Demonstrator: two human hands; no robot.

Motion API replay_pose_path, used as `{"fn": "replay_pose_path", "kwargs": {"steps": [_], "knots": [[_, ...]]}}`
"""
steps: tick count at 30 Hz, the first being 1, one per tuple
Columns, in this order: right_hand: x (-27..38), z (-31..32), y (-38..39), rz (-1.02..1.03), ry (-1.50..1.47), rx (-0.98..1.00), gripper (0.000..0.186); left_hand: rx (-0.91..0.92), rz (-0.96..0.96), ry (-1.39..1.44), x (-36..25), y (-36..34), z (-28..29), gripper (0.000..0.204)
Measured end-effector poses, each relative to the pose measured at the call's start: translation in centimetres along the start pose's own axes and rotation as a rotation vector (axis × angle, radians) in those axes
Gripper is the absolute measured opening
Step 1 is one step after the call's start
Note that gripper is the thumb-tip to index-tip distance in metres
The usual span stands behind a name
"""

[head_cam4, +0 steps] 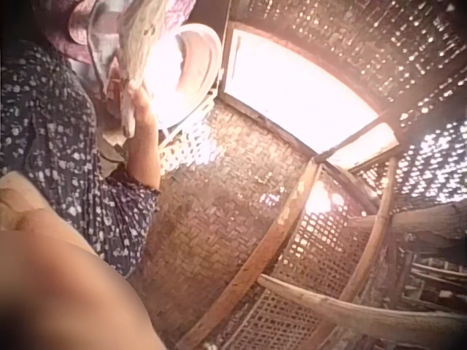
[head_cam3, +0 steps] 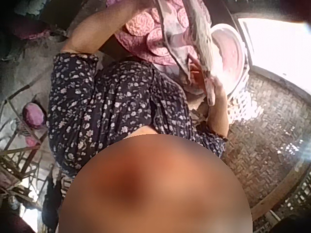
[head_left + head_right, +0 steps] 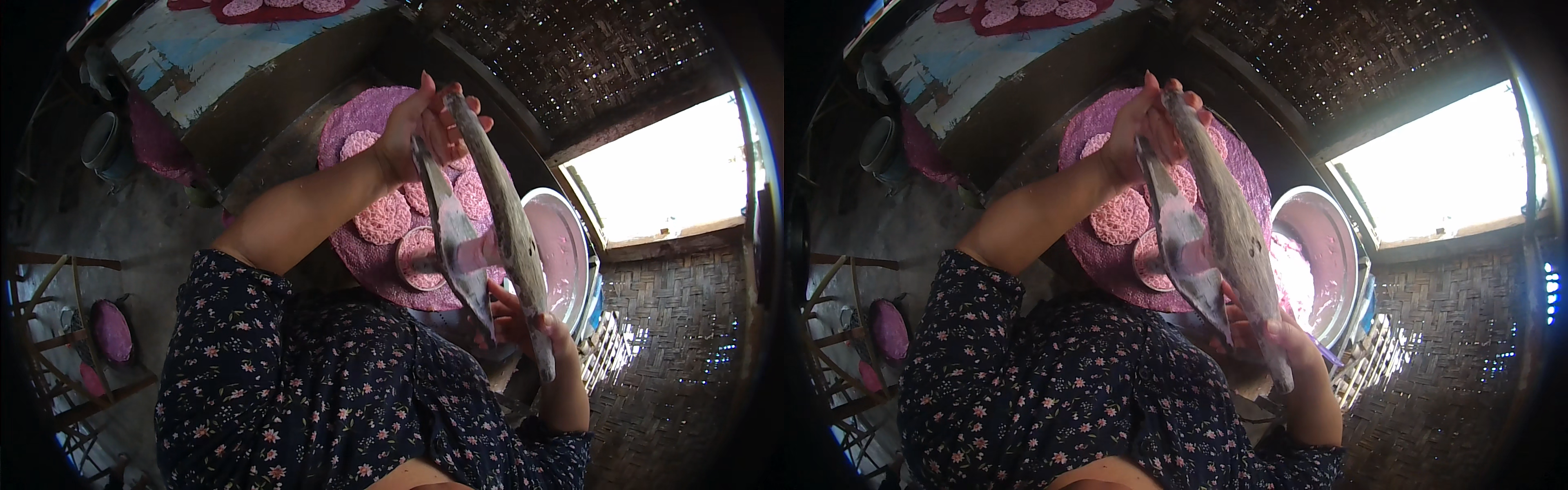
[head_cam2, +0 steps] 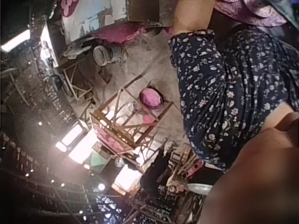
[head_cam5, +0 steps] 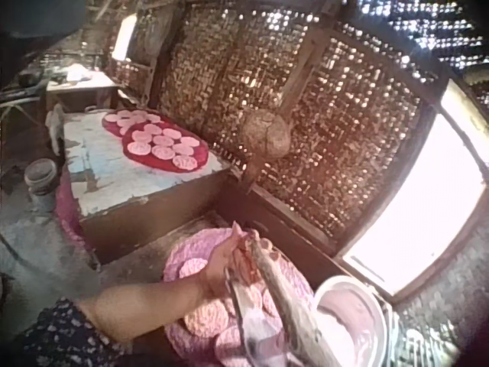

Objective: The person scoops pink dough from a bowl, places it into a circular mold on a purple mat, and presses it with a wooden press to form round patties. The finished patties are arranged on the mat as the process repeats.

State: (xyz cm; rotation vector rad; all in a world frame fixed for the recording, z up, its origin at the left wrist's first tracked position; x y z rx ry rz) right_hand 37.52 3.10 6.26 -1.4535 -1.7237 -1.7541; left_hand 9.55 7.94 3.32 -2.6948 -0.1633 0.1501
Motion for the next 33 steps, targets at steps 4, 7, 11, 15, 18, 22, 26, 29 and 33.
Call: {"fn": "replay_pose_path", "kwargs": {"steps": [4, 7, 11, 15, 18, 22, 26, 29, 33], "knots": [[1.0, 0.5, 0.6, 0.040, 0.010, -0.082, 0.089, -0.010, -0.035, -0.009, 0.2, -0.9, -0.3, 0.039], [1.0, 0.3, 1.6, 0.037, 0.016, -0.101, 0.089, -0.030, 0.003, 0.013, 1.4, -0.5, -0.8, 0.036], [0.6, -0.2, 2.3, 0.027, -0.041, -0.001, 0.105, -0.036, 0.049, -0.117, 1.6, -0.3, -2.9, 0.052], [3.1, -0.1, 4.2, 0.286, -0.038, -0.019, 0.116, -0.090, 0.071, -0.458, -0.1, -0.9, -5.8, 0.098], [4.3, -0.8, 4.6, 0.399, 0.046, -0.112, 0.121, 0.100, 0.147, -0.713, -0.5, 0.9, -8.3, 0.087], [4.3, -2.8, 2.5, 0.453, -0.018, -0.218, 0.105, 0.230, 0.025, -1.573, 3.2, 4.7, -7.7, 0.068], [4.9, -5.3, -1.2, 0.683, 0.003, -0.038, 0.077, -0.102, -0.284, -1.652, 1.7, 7.1, -4.1, 0.054], [4.9, -5.2, -3.2, 0.748, 0.894, -0.430, 0.031, -0.109, -0.312, -1.362, -1.1, 9.1, -2.7, 0.046], [3.5, -5.5, -5.0, 0.844, 1.242, -0.591, 0.020, 0.128, -0.155, -1.213, -6.4, 12.6, -5.5, 0.033]]}}
Point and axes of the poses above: each hand's wrist, its own y-axis away from the middle knuckle, its own z-axis out of the back of the hand, x = y × z, the point moved 6 cm from there along -y, towards the middle knuckle, and after that the axes turned 1 degree about -x, right-handed, at the moved point
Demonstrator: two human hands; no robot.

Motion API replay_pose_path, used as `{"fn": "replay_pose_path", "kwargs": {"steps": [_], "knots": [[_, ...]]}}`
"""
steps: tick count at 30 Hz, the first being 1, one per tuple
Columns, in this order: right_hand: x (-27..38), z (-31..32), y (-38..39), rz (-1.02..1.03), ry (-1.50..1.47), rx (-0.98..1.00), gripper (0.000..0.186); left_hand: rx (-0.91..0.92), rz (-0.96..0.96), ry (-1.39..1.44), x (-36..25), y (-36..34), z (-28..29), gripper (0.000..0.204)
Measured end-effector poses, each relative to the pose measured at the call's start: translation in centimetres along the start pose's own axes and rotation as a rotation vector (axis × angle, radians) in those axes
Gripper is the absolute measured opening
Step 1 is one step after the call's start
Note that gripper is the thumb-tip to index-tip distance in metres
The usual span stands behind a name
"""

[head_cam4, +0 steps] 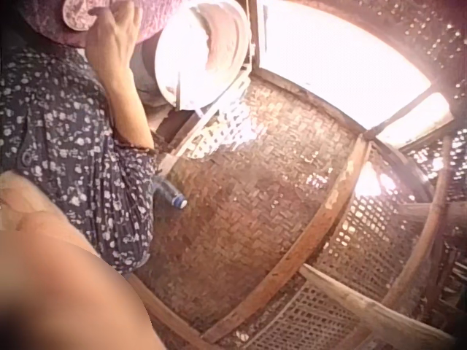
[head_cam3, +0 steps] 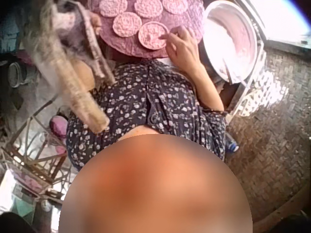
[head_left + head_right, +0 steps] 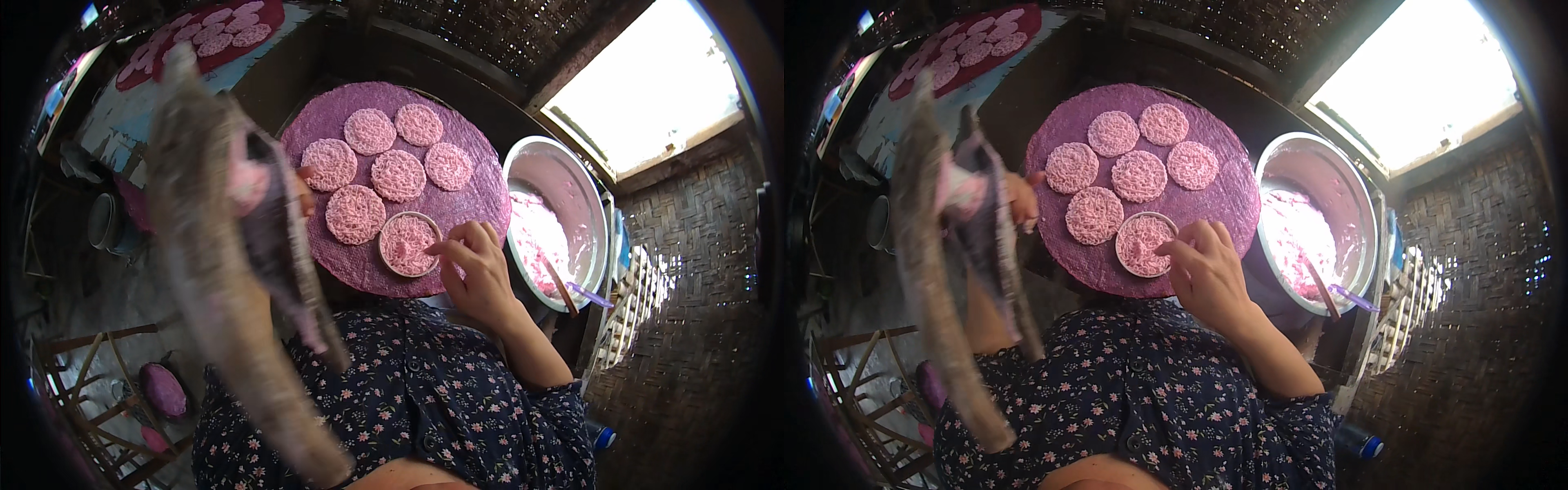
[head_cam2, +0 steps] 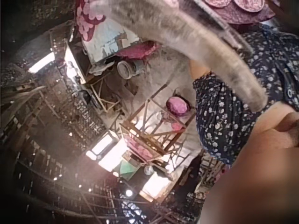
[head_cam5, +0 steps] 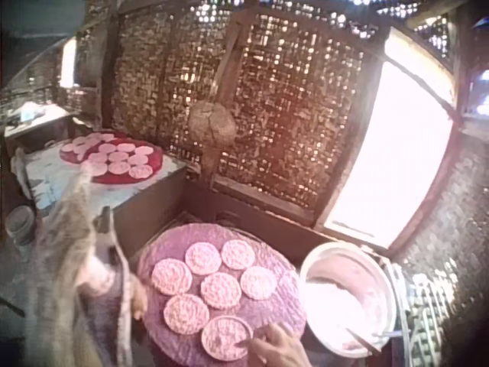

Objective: The person scoops pink dough from a bowl, places it into a circular mold on a purple mat, and presses it with a wooden press to form round patties. The finished patties are arranged on the mat as the process repeats.

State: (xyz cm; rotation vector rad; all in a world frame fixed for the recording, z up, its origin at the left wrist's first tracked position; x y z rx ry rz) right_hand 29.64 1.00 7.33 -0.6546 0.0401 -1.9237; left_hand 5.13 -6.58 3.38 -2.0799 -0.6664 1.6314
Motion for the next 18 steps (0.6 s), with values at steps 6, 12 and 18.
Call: {"fn": "replay_pose_path", "kwargs": {"steps": [6, 12, 18], "knots": [[-0.6, -2.1, 0.5, 0.061, 0.101, -0.030, 0.019, -0.283, -0.045, -0.032, -4.7, 3.5, 1.0, 0.029], [-0.3, -2.8, -0.4, 0.053, 0.111, 0.008, 0.018, -0.274, -0.076, 0.018, -5.7, 4.2, 0.2, 0.030], [-0.6, -3.2, -1.3, 0.050, 0.147, 0.045, 0.020, -0.169, -0.078, -0.053, -5.5, 4.6, 0.4, 0.034]]}}
Point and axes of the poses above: each hand's wrist, its own y-axis away from the middle knuckle, its own z-axis out of the back of the hand, x = y × z, the point moved 6 cm from there along -y, towards the middle knuckle, and after that the axes turned 1 degree about -x, right-handed, at the moved point
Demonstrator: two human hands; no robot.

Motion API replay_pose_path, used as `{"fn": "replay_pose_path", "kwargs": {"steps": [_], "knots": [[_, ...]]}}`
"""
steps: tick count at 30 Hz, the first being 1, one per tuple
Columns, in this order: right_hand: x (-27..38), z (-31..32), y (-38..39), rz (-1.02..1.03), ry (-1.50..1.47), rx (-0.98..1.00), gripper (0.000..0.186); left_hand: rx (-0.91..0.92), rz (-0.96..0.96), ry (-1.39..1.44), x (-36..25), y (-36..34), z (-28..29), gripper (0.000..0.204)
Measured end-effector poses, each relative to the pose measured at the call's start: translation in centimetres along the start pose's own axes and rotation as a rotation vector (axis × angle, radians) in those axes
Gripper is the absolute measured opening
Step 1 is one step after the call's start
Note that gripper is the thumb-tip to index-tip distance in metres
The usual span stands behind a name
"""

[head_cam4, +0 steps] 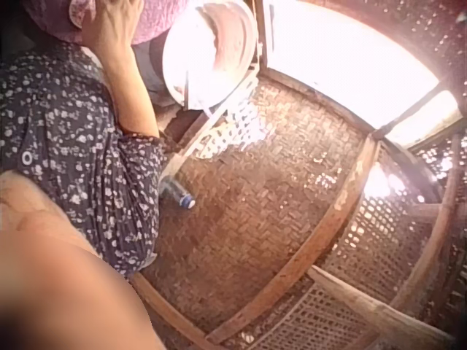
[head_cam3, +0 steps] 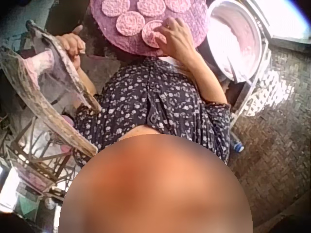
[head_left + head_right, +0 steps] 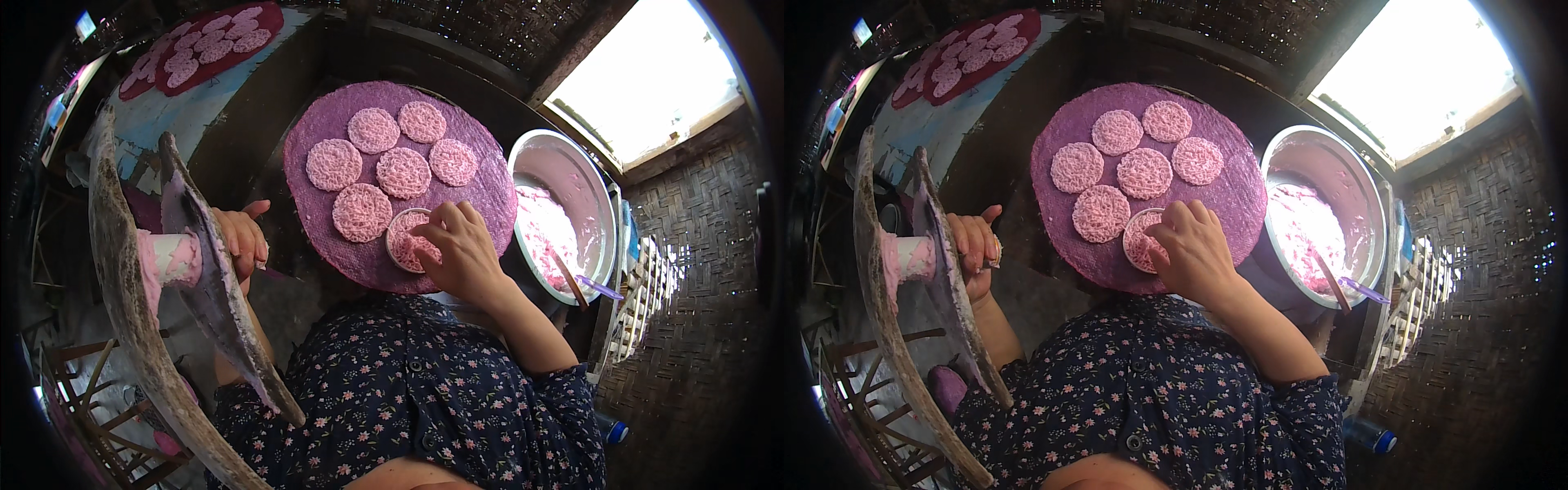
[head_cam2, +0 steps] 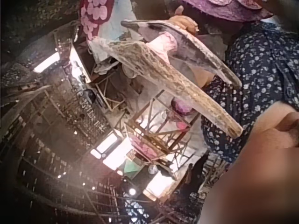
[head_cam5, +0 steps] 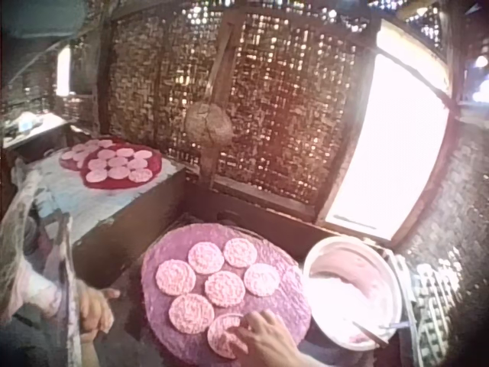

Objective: The person scoops pink dough from a bowl, places it into a circular mold on a purple mat, and presses it with a wooden press to form round patties. The finished patties are arranged on the mat as the process repeats.

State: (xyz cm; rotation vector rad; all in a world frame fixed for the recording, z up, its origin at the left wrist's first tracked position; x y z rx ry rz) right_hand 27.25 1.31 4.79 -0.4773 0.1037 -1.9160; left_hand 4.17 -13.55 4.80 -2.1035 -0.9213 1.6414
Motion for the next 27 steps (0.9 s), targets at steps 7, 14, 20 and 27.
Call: {"fn": "replay_pose_path", "kwargs": {"steps": [7, 14, 20, 27], "knots": [[0.0, -0.7, -0.4, 0.014, -0.029, 0.026, 0.015, 0.075, 0.042, 0.067, 0.2, -0.4, 0.2, 0.035], [-0.4, 2.0, -1.2, -0.051, -0.183, -0.092, 0.011, 0.021, 0.069, 0.067, 0.4, -0.4, 0.2, 0.032], [-5.1, 7.7, 2.1, -0.366, -0.515, -0.218, 0.010, 0.085, -0.005, 0.038, 0.2, -0.2, 0.6, 0.038], [-16.1, 11.1, 13.4, -0.924, -0.366, -0.545, 0.011, -0.039, -0.023, 0.013, -0.1, -0.2, 0.1, 0.034]]}}
Point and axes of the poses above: each hand's wrist, its own y-axis away from the middle knuckle, its own z-axis out of the back of the hand, x = y × z, the point moved 6 cm from there along -y, towards the middle knuckle, and after that the axes turned 1 degree about -x, right-handed, at the moved point
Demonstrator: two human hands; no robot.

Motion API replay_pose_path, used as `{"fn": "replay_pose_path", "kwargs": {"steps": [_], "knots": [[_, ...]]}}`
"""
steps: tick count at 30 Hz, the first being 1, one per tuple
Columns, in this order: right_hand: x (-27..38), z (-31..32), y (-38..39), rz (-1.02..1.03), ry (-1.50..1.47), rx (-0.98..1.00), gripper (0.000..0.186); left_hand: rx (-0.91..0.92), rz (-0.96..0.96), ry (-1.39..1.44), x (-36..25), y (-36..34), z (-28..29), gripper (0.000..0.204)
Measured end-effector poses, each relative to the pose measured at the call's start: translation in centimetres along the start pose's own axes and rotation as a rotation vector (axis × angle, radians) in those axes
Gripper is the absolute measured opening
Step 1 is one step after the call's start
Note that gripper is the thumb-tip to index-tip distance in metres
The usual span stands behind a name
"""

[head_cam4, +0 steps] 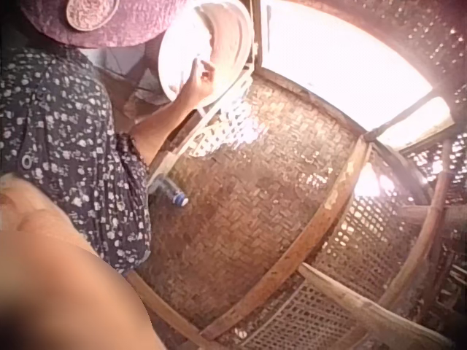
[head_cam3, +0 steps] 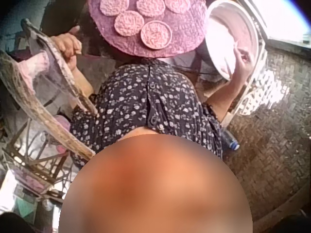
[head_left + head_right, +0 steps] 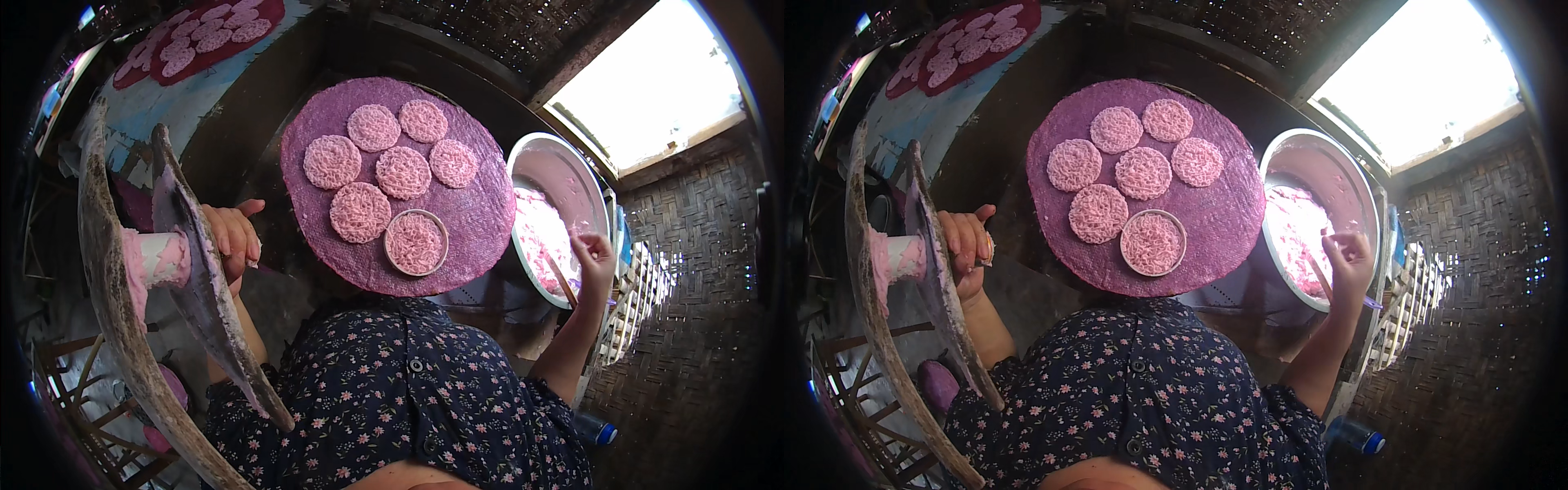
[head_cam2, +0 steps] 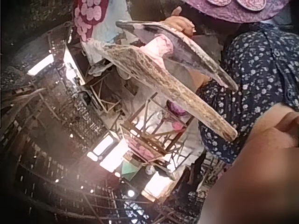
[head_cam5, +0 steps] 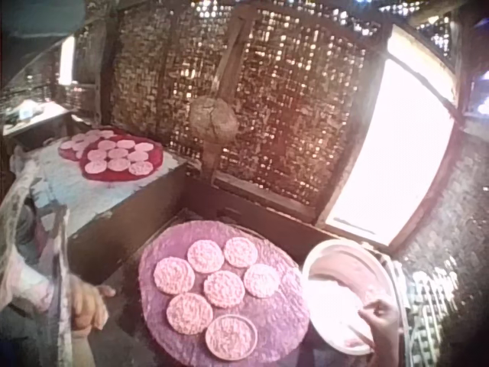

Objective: The person scoops pink dough from a bowl, places it into a circular mold on a purple mat, and presses it with a wooden press to form round patties. The finished patties are arranged on the mat as the process repeats.

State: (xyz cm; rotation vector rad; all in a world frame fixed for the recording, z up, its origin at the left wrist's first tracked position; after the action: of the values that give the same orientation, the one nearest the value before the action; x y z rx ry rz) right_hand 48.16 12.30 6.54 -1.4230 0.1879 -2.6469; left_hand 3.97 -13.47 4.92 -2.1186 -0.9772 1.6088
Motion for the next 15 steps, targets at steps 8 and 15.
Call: {"fn": "replay_pose_path", "kwargs": {"steps": [8, 15], "knots": [[3.6, -7.1, 4.3, 0.352, 0.279, 0.159, 0.013, 0.050, 0.024, 0.052, 1.1, -1.3, -1.5, 0.032], [7.8, -14.3, 6.7, 0.508, 0.338, 0.363, 0.019, 0.097, -0.017, -0.021, 0.7, -1.0, -1.3, 0.033]]}}
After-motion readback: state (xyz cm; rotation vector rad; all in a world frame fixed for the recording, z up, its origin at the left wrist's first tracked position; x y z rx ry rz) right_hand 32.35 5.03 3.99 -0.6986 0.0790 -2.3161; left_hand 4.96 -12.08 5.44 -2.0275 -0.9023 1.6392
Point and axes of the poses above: each hand's wrist, its own y-axis away from the middle knuckle, its own z-axis out of the back of the hand, x = y × z, the point moved 6 cm from there along -y, towards the middle knuckle, and after that the axes turned 1 degree about -x, right-handed, at the moved point
